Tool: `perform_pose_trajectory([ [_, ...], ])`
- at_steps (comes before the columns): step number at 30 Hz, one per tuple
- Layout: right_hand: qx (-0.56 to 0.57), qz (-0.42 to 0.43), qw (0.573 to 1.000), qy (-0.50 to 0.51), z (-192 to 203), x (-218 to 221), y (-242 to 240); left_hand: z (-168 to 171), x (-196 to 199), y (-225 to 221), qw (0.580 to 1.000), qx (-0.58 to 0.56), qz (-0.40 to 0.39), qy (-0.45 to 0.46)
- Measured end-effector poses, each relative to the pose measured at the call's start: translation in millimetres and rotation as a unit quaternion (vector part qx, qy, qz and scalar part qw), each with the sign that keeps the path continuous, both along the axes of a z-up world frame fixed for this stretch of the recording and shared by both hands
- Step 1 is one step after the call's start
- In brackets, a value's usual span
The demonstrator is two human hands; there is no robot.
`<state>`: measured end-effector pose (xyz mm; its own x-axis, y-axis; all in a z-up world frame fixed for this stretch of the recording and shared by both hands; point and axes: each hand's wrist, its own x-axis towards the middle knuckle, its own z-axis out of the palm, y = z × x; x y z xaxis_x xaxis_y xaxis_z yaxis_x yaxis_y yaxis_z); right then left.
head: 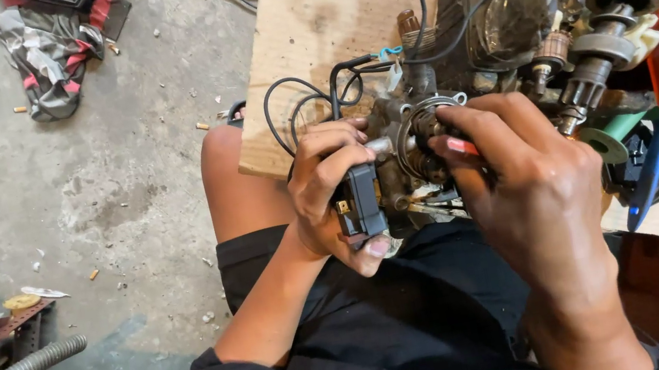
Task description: Cleaning a mechanical motor component with a brush and then using a screwdriver to remove screws or pry parts apart.
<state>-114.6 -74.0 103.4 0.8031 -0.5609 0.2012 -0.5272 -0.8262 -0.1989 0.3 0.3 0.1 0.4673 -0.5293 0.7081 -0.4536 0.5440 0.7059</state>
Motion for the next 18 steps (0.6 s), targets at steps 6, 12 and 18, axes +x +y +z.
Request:
perform_pose_trajectory([
  [6,-0.036,0.018,0.999,0.011,0,8,0,1,2,0,1.000,0.015,0.019,0.004],
  [12,0.117,0.062,0.983,-0.130,-5,6,-10,2,3,4,0.999,0.031,0.013,0.006],
  [18,0.095,0.049,0.985,-0.136,-8,5,-8,3,3,6,0.999,0.033,0.012,0.004],
])
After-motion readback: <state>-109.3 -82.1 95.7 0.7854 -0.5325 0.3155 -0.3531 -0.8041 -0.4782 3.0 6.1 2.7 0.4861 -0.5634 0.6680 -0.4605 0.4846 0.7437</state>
